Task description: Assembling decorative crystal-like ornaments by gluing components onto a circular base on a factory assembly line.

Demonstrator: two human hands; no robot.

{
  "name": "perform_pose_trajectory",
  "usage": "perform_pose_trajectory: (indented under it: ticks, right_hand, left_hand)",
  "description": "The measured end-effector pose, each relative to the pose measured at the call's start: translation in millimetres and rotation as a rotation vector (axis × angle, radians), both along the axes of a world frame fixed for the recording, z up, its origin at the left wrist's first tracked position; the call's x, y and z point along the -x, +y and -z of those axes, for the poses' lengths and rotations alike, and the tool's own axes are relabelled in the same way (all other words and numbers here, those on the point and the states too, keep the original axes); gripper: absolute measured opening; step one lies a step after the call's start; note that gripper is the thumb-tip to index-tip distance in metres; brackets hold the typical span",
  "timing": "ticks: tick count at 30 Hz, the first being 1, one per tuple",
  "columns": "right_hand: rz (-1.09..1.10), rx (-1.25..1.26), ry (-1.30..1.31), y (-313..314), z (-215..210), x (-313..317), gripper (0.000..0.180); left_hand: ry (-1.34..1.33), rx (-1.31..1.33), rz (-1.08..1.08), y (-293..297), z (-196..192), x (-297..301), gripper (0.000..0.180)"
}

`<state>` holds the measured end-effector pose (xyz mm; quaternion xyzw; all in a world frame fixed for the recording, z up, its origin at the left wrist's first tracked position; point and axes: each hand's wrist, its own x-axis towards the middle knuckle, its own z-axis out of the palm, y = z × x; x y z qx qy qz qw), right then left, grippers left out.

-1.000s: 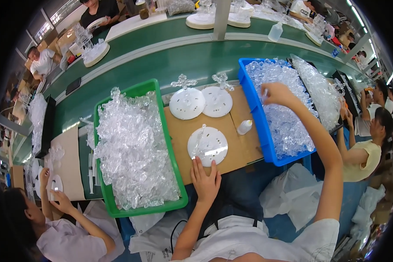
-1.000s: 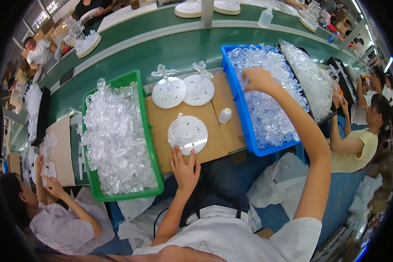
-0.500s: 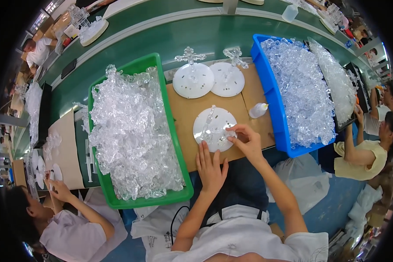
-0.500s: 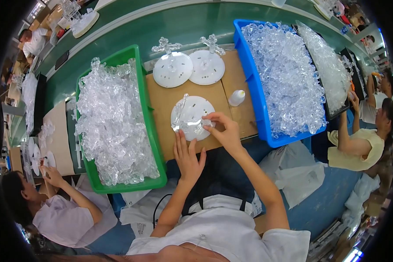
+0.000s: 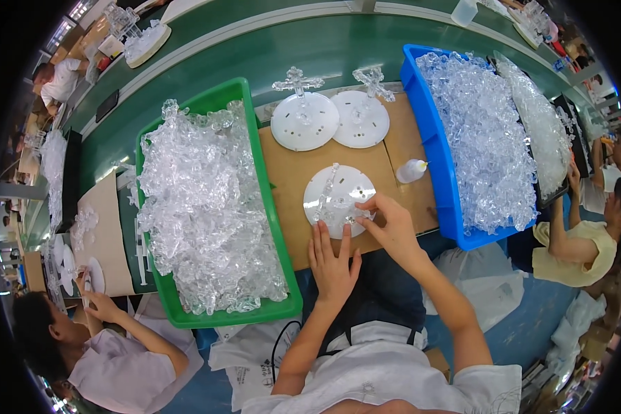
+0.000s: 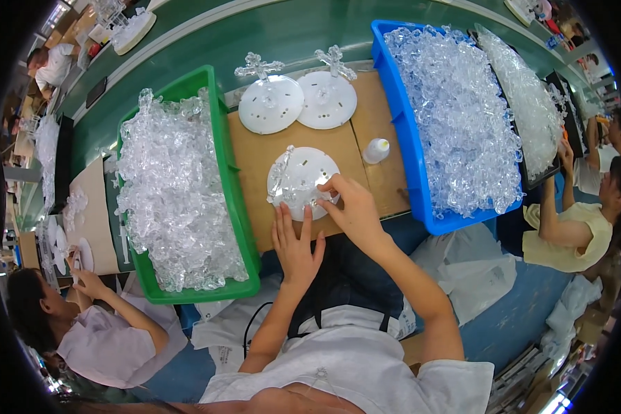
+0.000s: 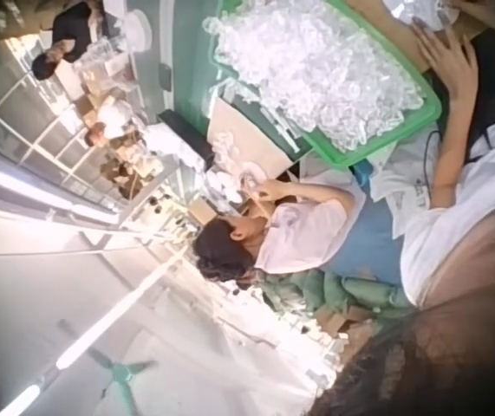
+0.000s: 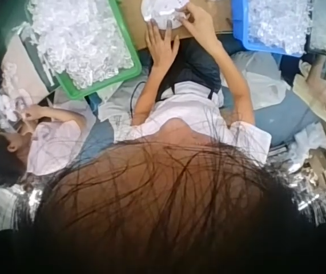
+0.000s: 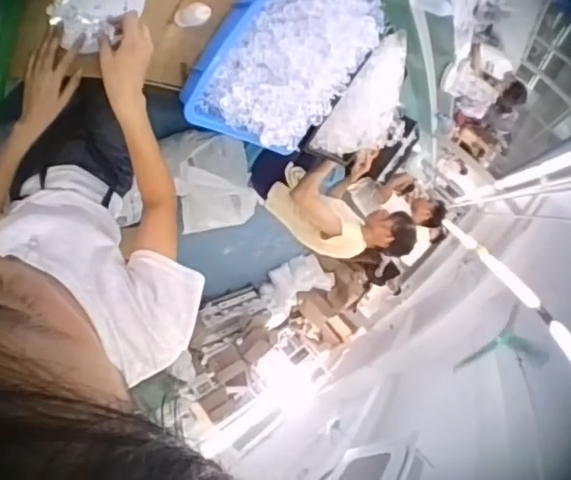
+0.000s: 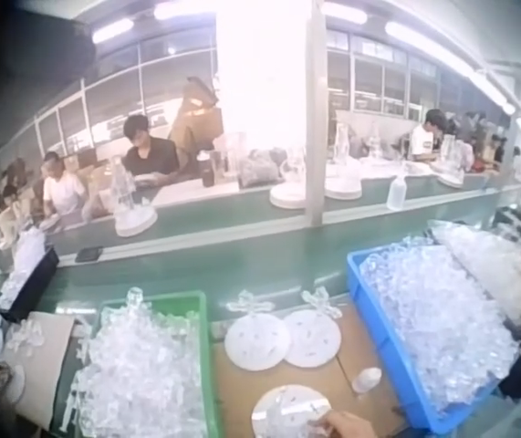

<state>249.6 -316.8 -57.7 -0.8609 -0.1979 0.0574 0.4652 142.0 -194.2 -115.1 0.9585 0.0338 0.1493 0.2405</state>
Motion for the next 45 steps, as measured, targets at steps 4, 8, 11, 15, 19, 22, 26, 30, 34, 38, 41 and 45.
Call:
perform_pose_trajectory:
  ticks: [4, 8, 11, 15, 19, 22, 26, 30, 34, 38, 41, 45]
  right_hand:
    - [0.072, -0.032, -0.027, -7.3, 1.0, 9.1, 0.031]
    - [0.546, -0.212, -0.077, -23.0, 9.6, 29.4, 0.045]
    - [0.588, -0.169, -0.176, -21.1, 21.8, 11.1, 0.046]
    - [0.658, -0.184, -0.146, -10.8, 22.5, -24.7, 0.045]
    - [0.611, -0.371, -0.187, -24.7, 41.0, -25.6, 0.05]
    - [0.477, -0.342, -0.096, -40.0, 33.9, 31.5, 0.045]
    - [0.398, -0.205, -0.014, -49.2, 12.8, 81.3, 0.042]
    - [0.345, -0.063, 0.022, -46.1, 12.2, 86.9, 0.039]
    - [0.32, 0.001, -0.1, -38.1, 14.6, 75.8, 0.039]
    - [0.32, 0.017, -0.015, -35.7, 11.1, 69.0, 0.035]
    - [0.296, 0.046, -0.03, -36.4, 10.6, 68.7, 0.036]
    - [0.269, 0.036, 0.01, -37.1, 9.0, 72.7, 0.036]
  left_hand:
    - [0.012, 0.048, 0.01, 0.0, -2.8, 0.5, 0.055]
    - [0.035, 0.007, -0.014, 1.2, -2.7, 3.2, 0.054]
    - [0.019, 0.022, -0.028, -3.9, -4.9, 1.5, 0.055]
    - [0.03, -0.013, -0.044, -16.3, -4.0, -3.3, 0.056]
    - [0.014, -0.021, -0.088, -25.7, -4.5, -8.4, 0.054]
    - [0.007, -0.024, -0.112, -20.3, -6.1, -5.4, 0.052]
    - [-0.014, 0.005, -0.103, -16.3, -9.7, -8.0, 0.05]
    - [-0.014, 0.033, -0.079, -13.1, -13.0, -9.3, 0.048]
    - [-0.017, 0.054, -0.061, -9.0, -11.3, -9.7, 0.048]
    - [-0.018, 0.095, -0.048, -5.3, -13.7, -10.8, 0.047]
    - [-0.002, 0.12, -0.033, -3.0, -13.8, -11.1, 0.047]
    - [0.004, 0.139, -0.03, -1.9, -13.4, -11.2, 0.045]
